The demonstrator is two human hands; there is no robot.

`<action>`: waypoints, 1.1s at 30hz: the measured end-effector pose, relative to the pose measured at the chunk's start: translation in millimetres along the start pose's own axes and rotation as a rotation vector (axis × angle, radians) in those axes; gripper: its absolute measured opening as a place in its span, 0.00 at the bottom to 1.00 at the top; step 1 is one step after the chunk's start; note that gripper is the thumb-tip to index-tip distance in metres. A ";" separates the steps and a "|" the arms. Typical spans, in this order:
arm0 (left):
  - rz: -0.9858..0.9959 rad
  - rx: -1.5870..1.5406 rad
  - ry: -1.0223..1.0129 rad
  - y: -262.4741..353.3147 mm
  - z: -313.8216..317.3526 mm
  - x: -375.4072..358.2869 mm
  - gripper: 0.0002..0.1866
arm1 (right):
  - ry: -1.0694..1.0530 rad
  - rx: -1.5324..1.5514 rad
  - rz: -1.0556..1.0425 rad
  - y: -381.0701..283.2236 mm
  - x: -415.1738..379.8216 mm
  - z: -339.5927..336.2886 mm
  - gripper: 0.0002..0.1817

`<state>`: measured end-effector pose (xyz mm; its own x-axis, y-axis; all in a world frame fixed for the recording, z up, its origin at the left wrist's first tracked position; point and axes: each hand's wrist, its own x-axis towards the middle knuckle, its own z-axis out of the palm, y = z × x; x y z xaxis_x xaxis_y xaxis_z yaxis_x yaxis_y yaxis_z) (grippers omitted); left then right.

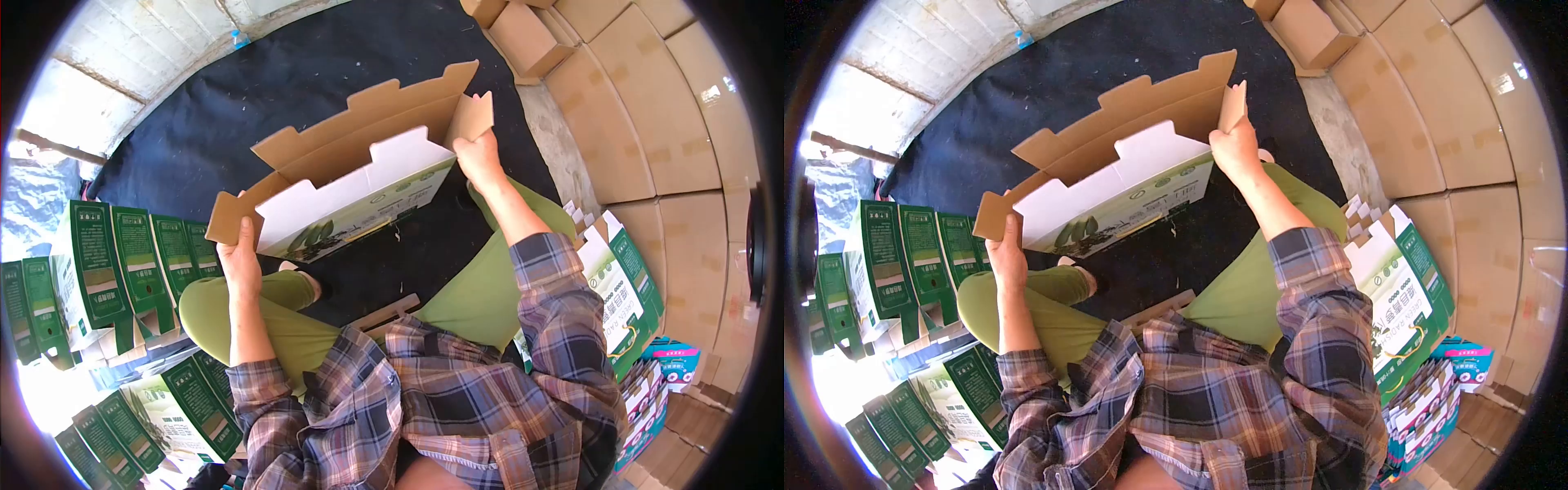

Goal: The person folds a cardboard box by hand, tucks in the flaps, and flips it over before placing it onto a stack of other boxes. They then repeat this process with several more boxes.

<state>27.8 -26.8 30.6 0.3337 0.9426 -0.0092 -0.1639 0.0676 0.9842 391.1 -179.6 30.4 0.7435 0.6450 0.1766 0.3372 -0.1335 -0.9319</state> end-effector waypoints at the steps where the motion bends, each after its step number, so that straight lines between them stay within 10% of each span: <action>1: 0.001 -0.002 0.009 7.4 3.8 -1.7 0.19 | -0.008 0.000 -0.004 -9.6 -3.1 -4.2 0.44; 13: -0.074 -0.088 0.384 10.9 -25.0 21.3 0.23 | -0.255 0.433 0.309 -24.8 -26.8 -28.0 0.37; 15: 0.365 0.537 0.440 17.5 -24.2 24.5 0.27 | -0.276 0.442 0.311 -19.8 -26.2 -33.5 0.37; 17: 0.347 0.778 0.461 35.9 -12.6 23.4 0.34 | -0.293 0.449 0.317 -19.5 -28.8 -36.9 0.36; 19: 0.636 1.578 0.395 38.3 -5.3 31.9 0.40 | -0.312 0.431 0.352 -25.2 -33.9 -39.2 0.37; 21: 0.652 1.644 0.270 32.7 11.7 32.0 0.42 | -0.324 0.426 0.346 -27.4 -38.4 -40.2 0.36; 25: 0.676 1.346 0.123 31.4 24.8 29.7 0.41 | -0.340 0.456 0.352 -23.9 -40.8 -42.1 0.36; 29: 0.688 0.967 -0.140 30.7 7.6 33.0 0.10 | -0.331 0.458 0.359 -24.5 -41.0 -41.7 0.36; 33: 0.511 1.178 -0.361 24.0 2.1 24.5 0.20 | -0.307 0.453 0.336 -22.4 -41.9 -40.7 0.36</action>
<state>34.0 -2.8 54.4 0.7310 0.6262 0.2713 0.4903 -0.7584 0.4294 375.9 -234.2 56.8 0.5443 0.8182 -0.1849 -0.2128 -0.0786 -0.9739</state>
